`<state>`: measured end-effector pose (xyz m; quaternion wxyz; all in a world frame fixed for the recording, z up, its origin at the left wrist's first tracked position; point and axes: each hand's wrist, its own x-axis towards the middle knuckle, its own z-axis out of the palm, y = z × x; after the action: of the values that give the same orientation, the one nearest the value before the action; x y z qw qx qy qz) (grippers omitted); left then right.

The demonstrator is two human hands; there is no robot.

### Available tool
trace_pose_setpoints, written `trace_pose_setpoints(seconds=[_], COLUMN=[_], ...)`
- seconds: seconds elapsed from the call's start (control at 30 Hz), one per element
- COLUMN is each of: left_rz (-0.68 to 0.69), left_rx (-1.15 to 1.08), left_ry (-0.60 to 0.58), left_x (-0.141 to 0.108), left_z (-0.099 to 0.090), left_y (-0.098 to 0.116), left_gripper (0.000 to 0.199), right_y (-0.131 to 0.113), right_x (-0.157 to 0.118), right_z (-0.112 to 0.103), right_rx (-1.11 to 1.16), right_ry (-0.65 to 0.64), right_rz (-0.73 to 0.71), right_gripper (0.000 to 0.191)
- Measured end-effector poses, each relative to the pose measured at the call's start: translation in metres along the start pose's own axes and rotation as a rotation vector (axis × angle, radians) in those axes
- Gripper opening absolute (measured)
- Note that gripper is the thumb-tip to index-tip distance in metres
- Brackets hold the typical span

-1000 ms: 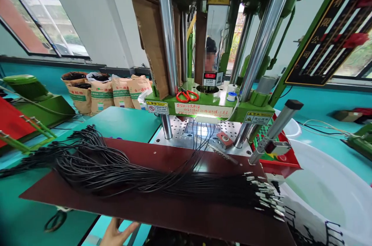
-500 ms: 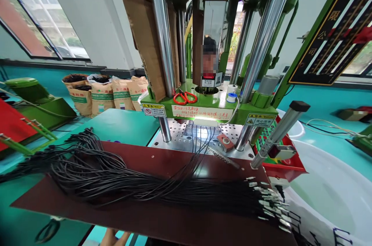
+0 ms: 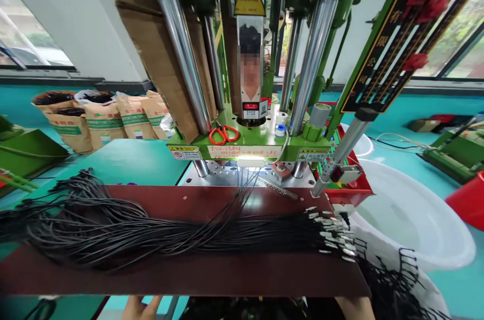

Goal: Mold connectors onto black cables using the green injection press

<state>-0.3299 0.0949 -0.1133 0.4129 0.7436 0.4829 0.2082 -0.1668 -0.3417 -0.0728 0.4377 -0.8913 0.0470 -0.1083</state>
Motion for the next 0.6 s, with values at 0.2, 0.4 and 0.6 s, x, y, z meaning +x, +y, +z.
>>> trace_pose_setpoints(seconds=[0.2,0.4,0.6], left_rz=[0.065,-0.018,-0.024], left_rx=[0.004,-0.004,-0.034], left_ry=[0.033,-0.045,-0.008], left_x=[0.003,0.011,0.012], left_z=[-0.004,-0.006,-0.004], left_y=[0.006,-0.007,-0.014], left_gripper=[0.061,0.059,0.054], right_y=[0.009,0.004,-0.001], right_x=[0.002,-0.003,-0.002], right_z=[0.005,0.002,0.001], right_rx=[0.031,0.070,0.045], right_ry=[-0.003,-0.013,-0.012], right_rz=[0.030,0.022,0.021], right_gripper=[0.059,0.052,0.051])
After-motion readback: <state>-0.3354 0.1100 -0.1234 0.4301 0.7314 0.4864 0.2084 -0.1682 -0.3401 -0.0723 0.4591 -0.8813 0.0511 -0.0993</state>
